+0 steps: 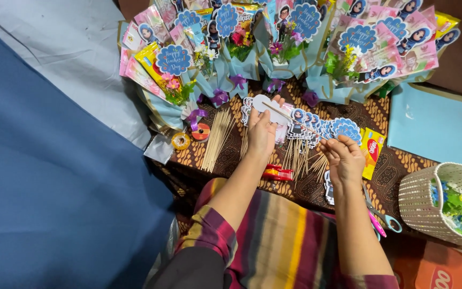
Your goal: Attaching decorative paper cutouts to wooden sticks to create toppers for floral bouquets.
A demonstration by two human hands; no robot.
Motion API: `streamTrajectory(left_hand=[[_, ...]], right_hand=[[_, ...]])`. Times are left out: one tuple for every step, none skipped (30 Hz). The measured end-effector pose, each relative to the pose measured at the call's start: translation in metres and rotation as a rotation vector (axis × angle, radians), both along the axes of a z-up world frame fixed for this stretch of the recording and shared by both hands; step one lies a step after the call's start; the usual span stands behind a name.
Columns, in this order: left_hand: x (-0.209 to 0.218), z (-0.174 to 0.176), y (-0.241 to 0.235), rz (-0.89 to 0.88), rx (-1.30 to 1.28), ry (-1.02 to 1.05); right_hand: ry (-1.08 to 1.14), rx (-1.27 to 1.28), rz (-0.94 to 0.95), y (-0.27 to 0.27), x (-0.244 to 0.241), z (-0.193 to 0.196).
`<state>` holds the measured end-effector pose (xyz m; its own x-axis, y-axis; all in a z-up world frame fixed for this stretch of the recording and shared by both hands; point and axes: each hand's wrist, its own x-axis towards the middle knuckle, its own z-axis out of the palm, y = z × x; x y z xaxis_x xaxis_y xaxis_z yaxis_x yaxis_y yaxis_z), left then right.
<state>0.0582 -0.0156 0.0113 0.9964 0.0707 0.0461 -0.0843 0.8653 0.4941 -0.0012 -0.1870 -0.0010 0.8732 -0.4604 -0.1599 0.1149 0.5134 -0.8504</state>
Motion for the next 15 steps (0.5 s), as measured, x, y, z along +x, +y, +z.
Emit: streamTrajectory(left_hand=[[-0.001,0.001,0.0,0.005,-0.001,0.001],[-0.003,0.002,0.0,0.005,-0.006,-0.008],[-0.004,0.004,0.0,0.005,-0.01,-0.018],[-0.004,0.005,0.001,0.005,-0.01,-0.018],[-0.005,0.007,0.002,0.003,0.0,-0.021],[-0.005,0.009,0.003,0.0,0.01,-0.025],[-0.004,0.008,0.002,0.0,0.01,-0.025],[-0.004,0.006,0.001,0.006,0.001,-0.034],[-0.004,0.005,0.001,0.013,-0.009,-0.043],[-0.004,0.004,0.0,0.013,-0.009,-0.043],[-0.004,0.003,0.0,0.029,0.009,-0.025],[-0.004,0.002,-0.001,0.046,0.027,-0.006],[-0.006,0.006,0.0,0.046,0.027,-0.006],[-0.008,0.01,0.0,0.075,0.058,0.008],[-0.01,0.013,0.001,0.104,0.09,0.023]], right_hand=[[0.001,-0.001,0.005,0.002,0.001,-0.001],[0.007,-0.001,0.003,0.005,0.001,-0.001],[0.012,-0.001,0.001,0.007,0.002,-0.002],[0.012,-0.001,0.001,0.008,0.002,-0.004],[0.009,0.005,-0.007,0.008,0.003,-0.007],[0.007,0.011,-0.015,0.009,0.004,-0.009],[0.006,0.011,-0.015,0.009,0.005,-0.012],[0.009,0.013,-0.017,0.009,0.006,-0.014],[0.012,0.016,-0.019,0.009,0.008,-0.017],[0.012,0.016,-0.019,0.01,0.008,-0.018],[0.024,0.014,-0.02,0.011,0.009,-0.019],[0.036,0.011,-0.021,0.011,0.009,-0.02],[0.037,0.011,-0.021,0.012,0.009,-0.02],[0.045,0.009,-0.015,0.013,0.009,-0.02],[0.054,0.006,-0.009,0.014,0.008,-0.019]])
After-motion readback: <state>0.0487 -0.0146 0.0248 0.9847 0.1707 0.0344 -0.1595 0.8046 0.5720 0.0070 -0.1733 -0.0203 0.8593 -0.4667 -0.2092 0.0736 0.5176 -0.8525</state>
